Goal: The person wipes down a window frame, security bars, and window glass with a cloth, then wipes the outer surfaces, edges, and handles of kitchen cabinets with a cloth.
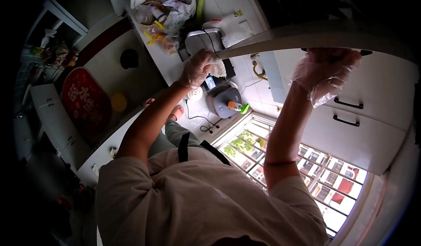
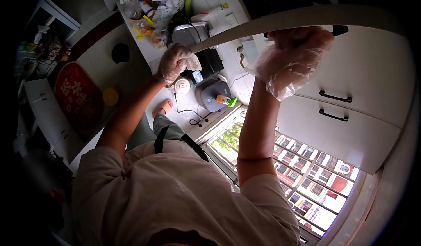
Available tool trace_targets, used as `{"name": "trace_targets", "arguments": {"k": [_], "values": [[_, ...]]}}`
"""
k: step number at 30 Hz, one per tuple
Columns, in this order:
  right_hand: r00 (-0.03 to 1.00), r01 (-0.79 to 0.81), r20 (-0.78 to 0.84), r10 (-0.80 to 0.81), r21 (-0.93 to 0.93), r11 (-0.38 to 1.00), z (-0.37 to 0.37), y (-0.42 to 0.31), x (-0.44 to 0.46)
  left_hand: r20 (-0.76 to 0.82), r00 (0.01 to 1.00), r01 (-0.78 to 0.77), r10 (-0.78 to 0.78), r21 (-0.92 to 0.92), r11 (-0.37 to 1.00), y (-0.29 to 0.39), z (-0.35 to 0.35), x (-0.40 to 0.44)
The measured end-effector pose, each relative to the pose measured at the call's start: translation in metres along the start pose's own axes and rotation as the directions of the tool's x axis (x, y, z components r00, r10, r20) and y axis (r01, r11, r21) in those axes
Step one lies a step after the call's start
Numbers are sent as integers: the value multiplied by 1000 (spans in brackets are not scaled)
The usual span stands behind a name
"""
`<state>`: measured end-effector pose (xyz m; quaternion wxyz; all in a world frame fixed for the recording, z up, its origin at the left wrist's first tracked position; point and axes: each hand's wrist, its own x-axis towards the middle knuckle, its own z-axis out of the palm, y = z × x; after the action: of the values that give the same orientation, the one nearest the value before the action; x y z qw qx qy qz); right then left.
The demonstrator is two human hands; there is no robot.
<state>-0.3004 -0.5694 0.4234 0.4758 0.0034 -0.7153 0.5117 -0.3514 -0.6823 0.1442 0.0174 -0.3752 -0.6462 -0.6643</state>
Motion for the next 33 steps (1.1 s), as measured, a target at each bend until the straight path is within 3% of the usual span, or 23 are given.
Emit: {"name": "trace_targets", "arguments": {"k": [4,6,9,12,15,16,18,20,21,22,25,28,33], "values": [[1000,19,15,-19,-6,1000,2,1,-1,-46,974,-210,220,164,964,30,0,27],[999,30,34,-30,-10,999,-1,3,0,17,973,-229,229,153,961,44,1,42],[995,51,90,-53,24,998,-3,5,3,-92,977,-185,191,65,981,34,10,35],[995,31,98,-32,18,999,-3,1,4,-194,977,-84,92,49,995,11,13,9],[1000,-11,1,11,-26,1000,1,0,4,-91,966,222,-242,-189,957,-20,15,-28],[991,-88,-106,80,-78,993,5,-4,4,-73,956,260,-283,-230,938,-24,15,-35],[986,-115,-134,103,-80,990,4,-2,4,-36,931,335,-363,-308,890,-31,14,-48],[1000,-23,6,23,-15,1000,-7,4,2,-160,950,204,-269,-336,920,3,10,-34],[997,21,68,-22,14,1000,-10,7,2,-156,910,270,-383,-476,837,5,17,-32],[991,69,114,-70,19,997,-11,9,1,-130,914,295,-384,-438,849,4,19,-29],[998,28,64,-27,-22,999,-9,6,0,-57,909,376,-414,-322,869,1,20,-19],[999,18,43,-17,-26,999,-5,4,-2,53,824,544,-564,-351,762,11,15,-16],[998,15,55,-14,-9,1000,-6,5,1,2,825,482,-565,-524,702,-6,28,-26]]}}
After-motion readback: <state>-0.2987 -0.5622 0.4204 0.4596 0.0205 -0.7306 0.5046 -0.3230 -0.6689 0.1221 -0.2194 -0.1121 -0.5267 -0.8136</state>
